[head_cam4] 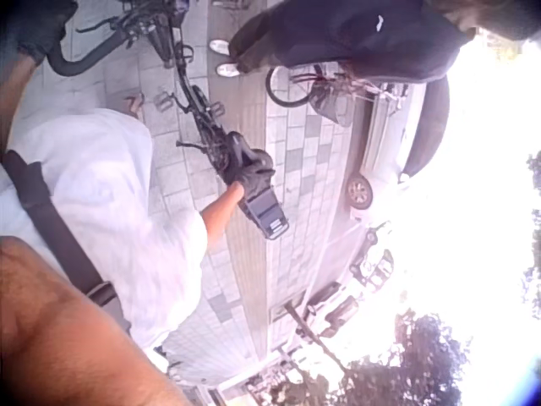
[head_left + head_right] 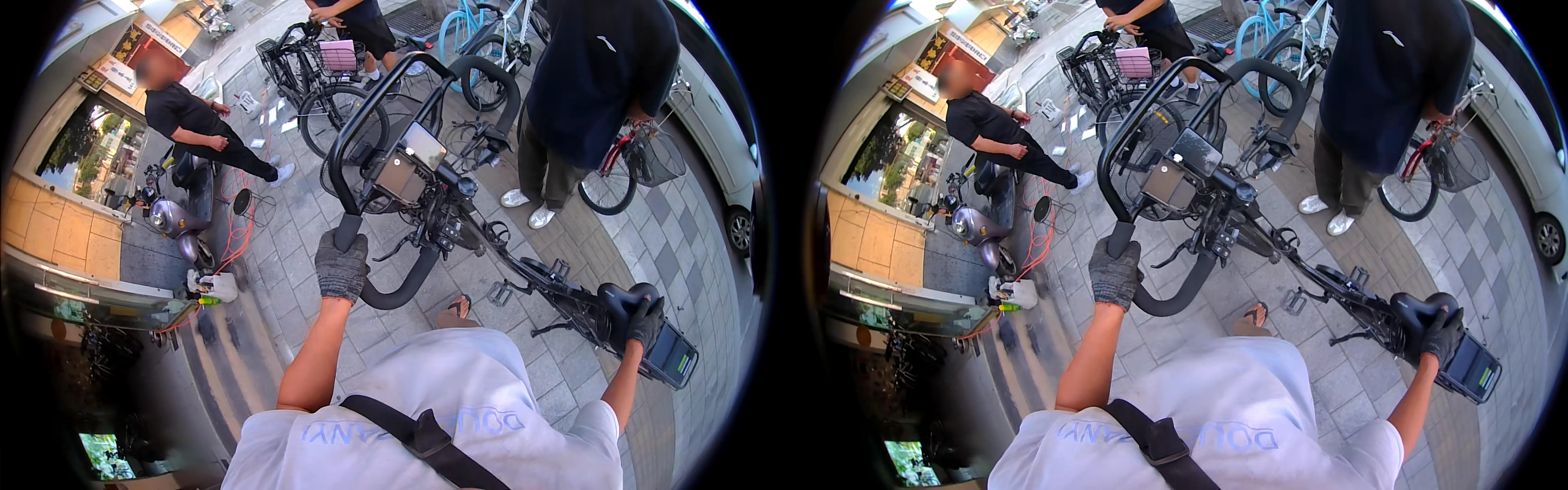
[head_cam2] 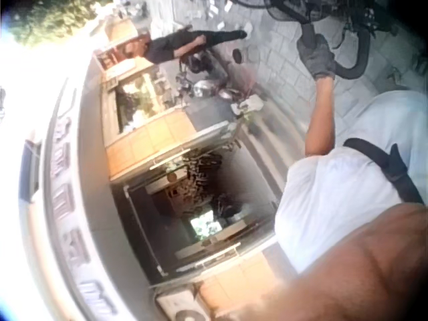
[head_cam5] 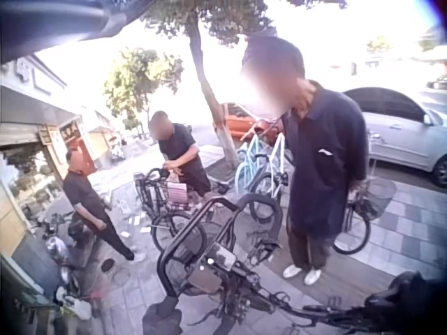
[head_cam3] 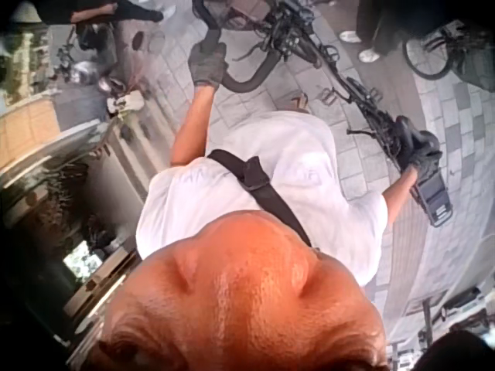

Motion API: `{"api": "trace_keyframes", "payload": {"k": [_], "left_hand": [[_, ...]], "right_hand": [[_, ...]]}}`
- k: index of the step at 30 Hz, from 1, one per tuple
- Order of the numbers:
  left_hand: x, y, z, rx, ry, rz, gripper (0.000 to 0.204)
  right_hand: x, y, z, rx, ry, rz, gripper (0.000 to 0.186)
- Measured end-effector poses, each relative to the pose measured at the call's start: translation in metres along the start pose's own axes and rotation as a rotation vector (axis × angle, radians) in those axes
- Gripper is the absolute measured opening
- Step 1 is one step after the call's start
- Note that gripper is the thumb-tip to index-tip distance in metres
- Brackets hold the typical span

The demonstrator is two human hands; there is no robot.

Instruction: The person repairs a bicycle on a city sidewalk, using a screwdriver to adjust components on the handlebars and front fork. They work alongside another person who is also adjusting the bike's handlebars. The person then moves the bicycle to a different spot on the sidewalk and continues to adjust the handlebars and front basket.

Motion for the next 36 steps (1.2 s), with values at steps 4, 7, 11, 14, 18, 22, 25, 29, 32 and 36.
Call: {"api": "trace_keyframes", "payload": {"k": [4,7,11,14,18,22,25,29,32,36], "left_hand": [[0.055,0.027,0.009,-0.002,0.005,-0.029,0.034],[0.100,0.026,-0.005,-0.046,0.044,-0.034,0.035],[0.172,0.038,0.001,-0.065,0.000,0.005,0.037],[0.209,0.059,-0.001,-0.068,0.035,0.000,0.036],[0.276,0.076,0.015,-0.039,-0.023,-0.048,0.034],[0.316,0.093,0.016,-0.022,0.060,-0.020,0.028],[0.346,0.095,0.020,-0.014,0.055,0.033,0.025],[0.406,0.114,0.027,0.012,0.082,0.065,0.026],[0.433,0.134,0.038,-0.035,0.085,0.063,0.029],[0.517,0.150,0.053,-0.050,0.053,0.091,0.035]], "right_hand": [[-0.041,0.013,0.050,0.013,-0.019,0.022,0.074],[-0.047,0.019,0.095,0.002,-0.016,0.023,0.073],[-0.077,0.032,0.159,-0.003,-0.032,0.001,0.074],[-0.104,0.041,0.191,0.002,-0.028,-0.033,0.072],[-0.125,0.022,0.245,0.020,0.041,-0.084,0.073],[-0.152,0.017,0.283,-0.038,0.039,-0.073,0.072],[-0.167,0.005,0.287,-0.016,0.088,-0.122,0.075],[-0.186,-0.001,0.344,-0.103,0.180,-0.132,0.074],[-0.215,0.006,0.378,-0.076,0.167,-0.120,0.077],[-0.243,0.009,0.440,-0.055,0.185,-0.115,0.076]]}}
Point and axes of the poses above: each hand's wrist, its own x-axis away from the middle knuckle, its own y-axis out of the palm, z = x × y, the point moved 6 cm from there along -x, towards the middle knuckle, and after that the axes turned 15 degrees about z, right-handed, at the moved point
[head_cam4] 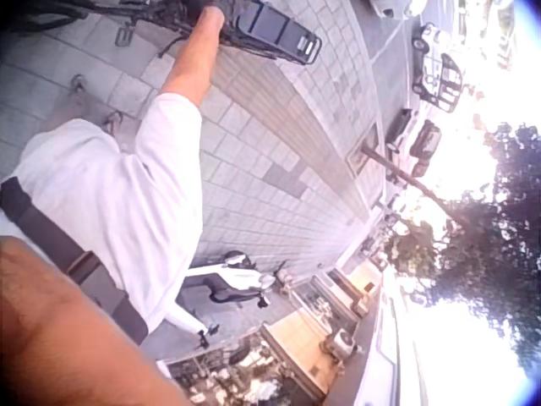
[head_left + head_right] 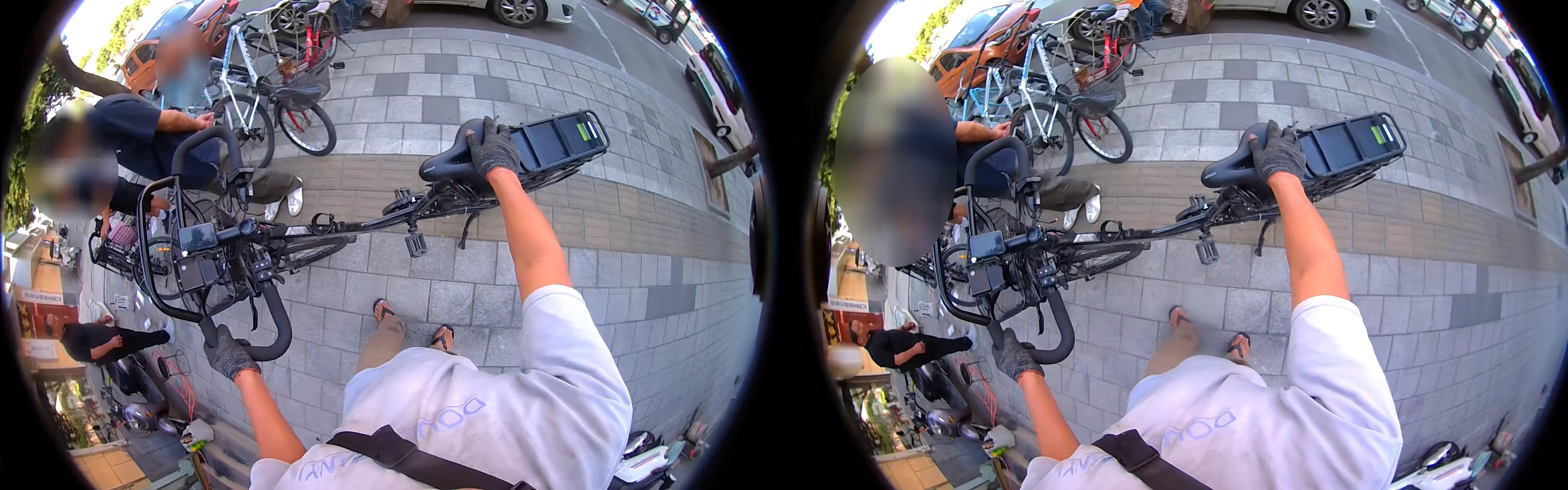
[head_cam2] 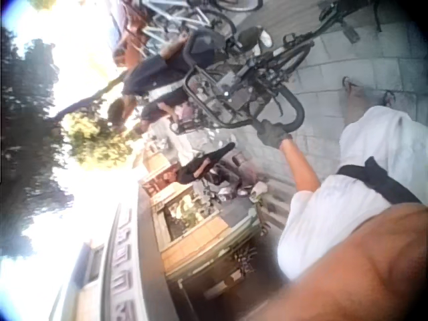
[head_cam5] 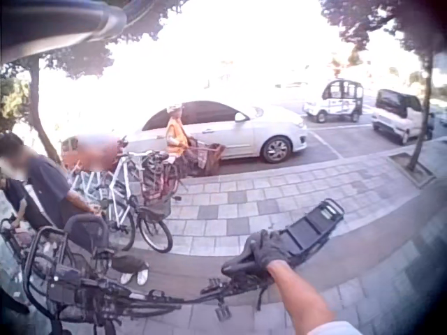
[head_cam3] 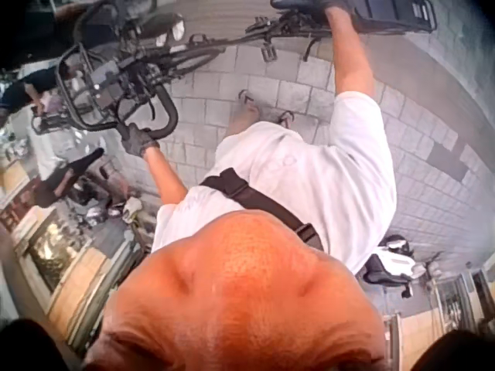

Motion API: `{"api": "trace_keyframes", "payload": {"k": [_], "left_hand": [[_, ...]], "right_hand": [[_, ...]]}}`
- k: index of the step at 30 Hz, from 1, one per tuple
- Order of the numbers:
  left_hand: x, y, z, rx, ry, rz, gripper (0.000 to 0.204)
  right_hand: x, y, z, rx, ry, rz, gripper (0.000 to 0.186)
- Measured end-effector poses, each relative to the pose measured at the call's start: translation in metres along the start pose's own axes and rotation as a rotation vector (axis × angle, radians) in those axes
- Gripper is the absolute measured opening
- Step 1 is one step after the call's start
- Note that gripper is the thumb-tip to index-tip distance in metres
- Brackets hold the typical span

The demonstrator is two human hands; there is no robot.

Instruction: The person repairs a bicycle on a city sidewalk, using a screwdriver to adjust components on the handlebars and front fork. They work alongside another person who is also adjusting the bike's handlebars. The person then moves the bicycle to a different spot on the sidewalk and continues to adjust the handlebars and front basket.

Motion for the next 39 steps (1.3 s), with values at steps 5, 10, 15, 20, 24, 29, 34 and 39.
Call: {"api": "trace_keyframes", "payload": {"k": [5,10,15,20,24,29,34,39], "left_hand": [[0.102,0.020,0.025,0.096,-0.082,0.075,0.038],[0.244,0.062,0.034,0.319,-0.402,-0.207,0.028],[0.389,0.099,0.005,0.381,-0.470,-0.465,0.023],[0.509,0.149,-0.007,0.394,-0.590,-0.604,0.022],[0.584,0.196,0.004,0.483,-0.649,-0.622,0.016],[0.670,0.273,0.032,0.559,-0.662,-0.625,0.023],[0.725,0.361,0.082,0.533,-0.600,-0.653,0.027],[0.794,0.465,0.110,0.500,-0.650,-0.796,0.028]], "right_hand": [[-0.069,-0.011,0.049,0.012,0.011,-0.048,0.077],[-0.139,-0.009,0.130,0.021,0.050,-0.093,0.078],[-0.196,0.009,0.216,0.033,0.030,-0.076,0.079],[-0.238,0.024,0.326,0.014,0.088,-0.043,0.080],[-0.278,0.006,0.370,0.117,0.099,-0.017,0.081],[-0.330,-0.020,0.437,0.152,0.180,-0.028,0.080],[-0.382,-0.027,0.491,0.104,0.295,-0.009,0.079],[-0.439,-0.034,0.557,0.087,0.409,-0.037,0.081]]}}
Point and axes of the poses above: each hand's wrist, its own x-axis away from the middle knuckle, its own y-axis out of the palm, z = x × y, the point moved 6 cm from there along -x, towards the middle knuckle, and after that the axes turned 15 degrees about z, right-handed, at the moved point
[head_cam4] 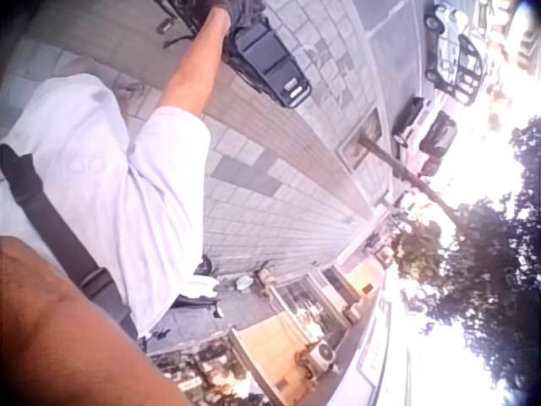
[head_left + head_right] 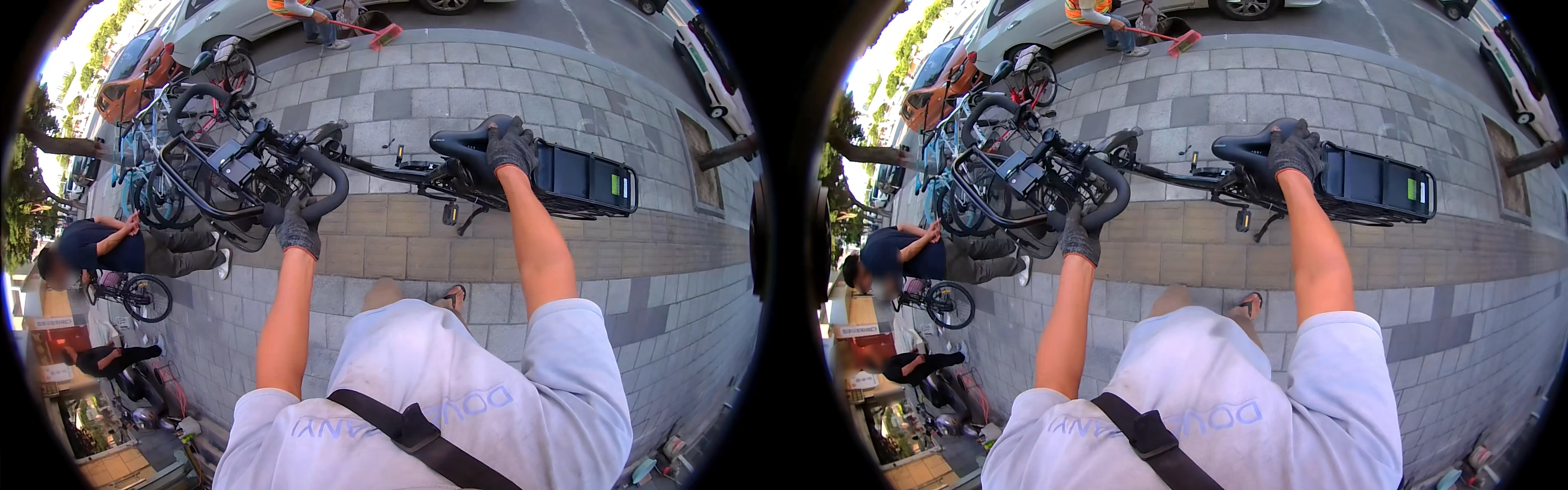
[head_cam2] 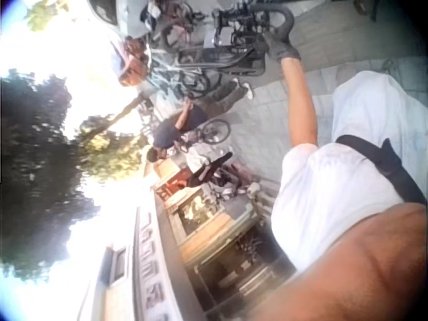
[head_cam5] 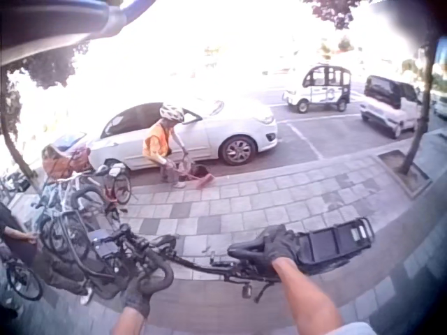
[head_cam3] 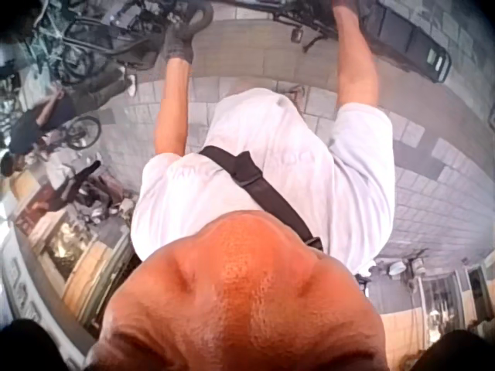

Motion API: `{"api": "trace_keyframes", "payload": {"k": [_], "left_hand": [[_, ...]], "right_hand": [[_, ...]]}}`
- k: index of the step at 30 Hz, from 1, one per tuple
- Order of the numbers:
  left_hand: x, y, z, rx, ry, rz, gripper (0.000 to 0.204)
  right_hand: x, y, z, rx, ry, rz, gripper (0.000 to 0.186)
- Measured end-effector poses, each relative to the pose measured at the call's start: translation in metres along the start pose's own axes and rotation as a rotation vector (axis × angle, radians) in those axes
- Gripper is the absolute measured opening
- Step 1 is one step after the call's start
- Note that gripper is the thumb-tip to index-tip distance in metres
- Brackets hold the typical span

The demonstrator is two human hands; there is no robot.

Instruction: The person repairs a bicycle on a city sidewalk, using a screwdriver to adjust components on the handlebars and front fork. They work alongside another person who is also adjusting the bike's handlebars. The person then moves the bicycle to a different spot on the sidewalk and continues to adjust the handlebars and front basket.

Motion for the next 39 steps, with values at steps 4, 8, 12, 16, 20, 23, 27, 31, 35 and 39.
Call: {"api": "trace_keyframes", "payload": {"k": [4,8,12,16,20,23,27,31,35,39], "left_hand": [[0.027,0.092,-0.054,-0.017,0.055,0.078,0.036],[0.019,0.186,-0.102,-0.064,-0.025,-0.070,0.039],[0.090,0.292,-0.147,-0.122,0.033,-0.074,0.038],[0.109,0.369,-0.193,-0.208,0.028,-0.220,0.040],[0.129,0.414,-0.209,-0.283,0.067,-0.333,0.036],[0.132,0.437,-0.211,-0.430,0.059,-0.379,0.030],[0.150,0.466,-0.192,-0.497,0.235,-0.342,0.037],[0.198,0.502,-0.180,-0.519,0.449,-0.279,0.042],[0.192,0.533,-0.167,-0.628,0.633,-0.370,0.047],[0.231,0.573,-0.161,-0.754,0.749,-0.491,0.046]], "right_hand": [[-0.051,-0.022,0.054,-0.001,0.081,0.054,0.081],[-0.100,-0.029,0.102,0.072,0.112,0.073,0.081],[-0.150,-0.058,0.160,0.048,0.239,0.088,0.081],[-0.182,-0.075,0.212,0.084,0.343,0.140,0.083],[-0.192,-0.078,0.276,0.109,0.448,0.227,0.085],[-0.196,-0.103,0.322,0.132,0.513,0.271,0.085],[-0.179,-0.116,0.409,0.129,0.595,0.342,0.084],[-0.164,-0.143,0.468,0.131,0.615,0.385,0.084],[-0.138,-0.153,0.520,0.099,0.609,0.440,0.084],[-0.128,-0.179,0.547,0.082,0.603,0.437,0.083]]}}
Point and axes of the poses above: each hand's wrist, its own x-axis away from the middle knuckle, its own y-axis out of the palm, z = x × y, the point moved 6 cm from there along -x, towards the middle knuckle, and after that the axes turned 15 degrees about z, right-handed, at the moved point
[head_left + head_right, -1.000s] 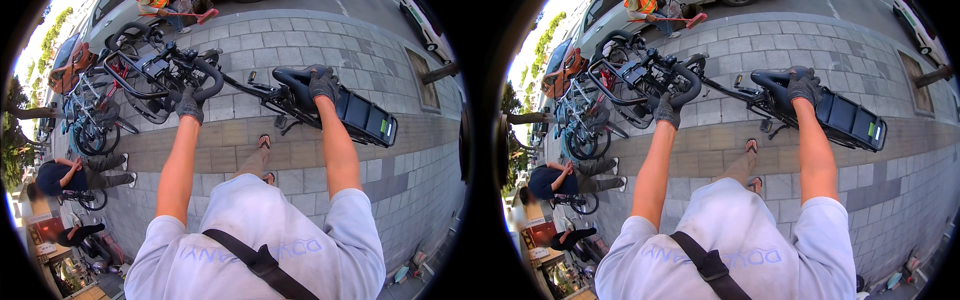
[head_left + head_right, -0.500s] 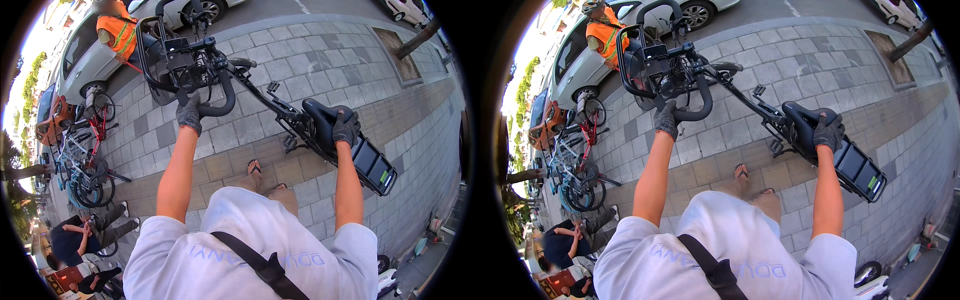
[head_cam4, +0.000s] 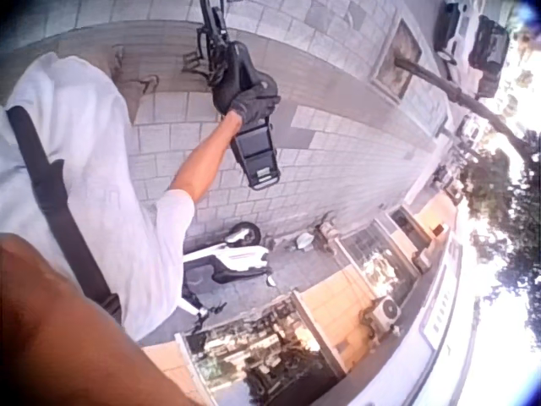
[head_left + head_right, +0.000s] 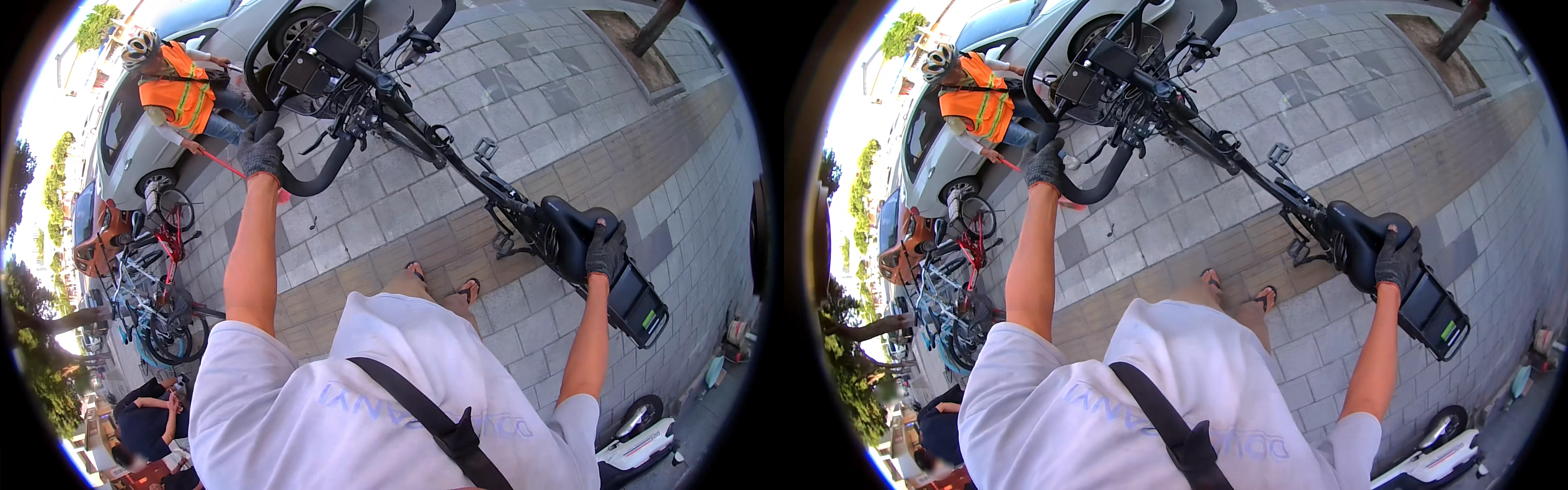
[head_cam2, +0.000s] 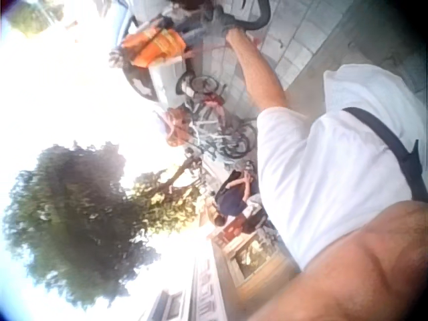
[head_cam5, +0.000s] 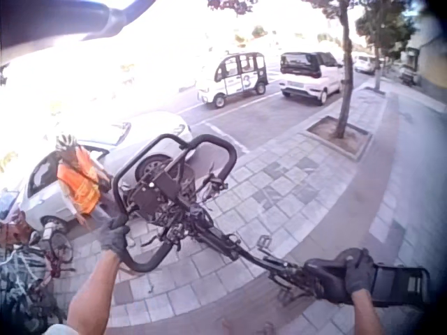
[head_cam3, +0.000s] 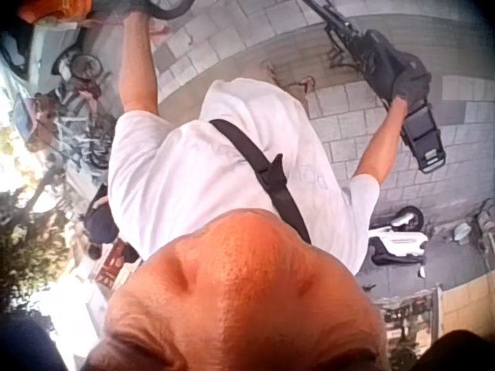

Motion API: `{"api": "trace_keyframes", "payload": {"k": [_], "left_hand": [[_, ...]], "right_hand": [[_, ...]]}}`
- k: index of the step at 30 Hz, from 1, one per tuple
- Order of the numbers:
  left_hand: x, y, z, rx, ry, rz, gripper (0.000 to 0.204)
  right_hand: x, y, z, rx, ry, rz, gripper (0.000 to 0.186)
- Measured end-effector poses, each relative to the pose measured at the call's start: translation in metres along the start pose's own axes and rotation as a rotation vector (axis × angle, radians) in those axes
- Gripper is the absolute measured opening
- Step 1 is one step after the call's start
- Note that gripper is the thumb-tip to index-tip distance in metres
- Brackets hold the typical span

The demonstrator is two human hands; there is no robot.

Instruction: The person repairs a bicycle on a city sidewalk, using a screwdriver to adjust components on the handlebars and front fork. They work alongside another person who is also adjusting the bike's handlebars. The person then moves the bicycle to a different spot on the sidewalk and continues to adjust the handlebars and front basket.

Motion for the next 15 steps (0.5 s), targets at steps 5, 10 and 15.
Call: {"api": "trace_keyframes", "payload": {"k": [5,10,15], "left_hand": [[-0.017,0.033,0.033,0.006,0.103,-0.145,0.042],[-0.033,0.067,0.066,-0.008,0.167,-0.227,0.047],[-0.041,0.087,0.107,-0.082,0.268,-0.265,0.053]], "right_hand": [[-0.015,-0.014,0.030,0.028,0.042,-0.022,0.087],[-0.034,-0.008,0.041,-0.011,0.079,-0.019,0.092],[-0.047,-0.004,0.031,-0.011,0.095,-0.003,0.092]]}}
Point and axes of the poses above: each hand's wrist, its own x-axis away from the middle knuckle, its own y-axis out of the palm, z = x × y, the point moved 6 cm from there along -x, towards the middle knuckle, and after that the axes turned 15 degrees about z, right-handed, at the moved point
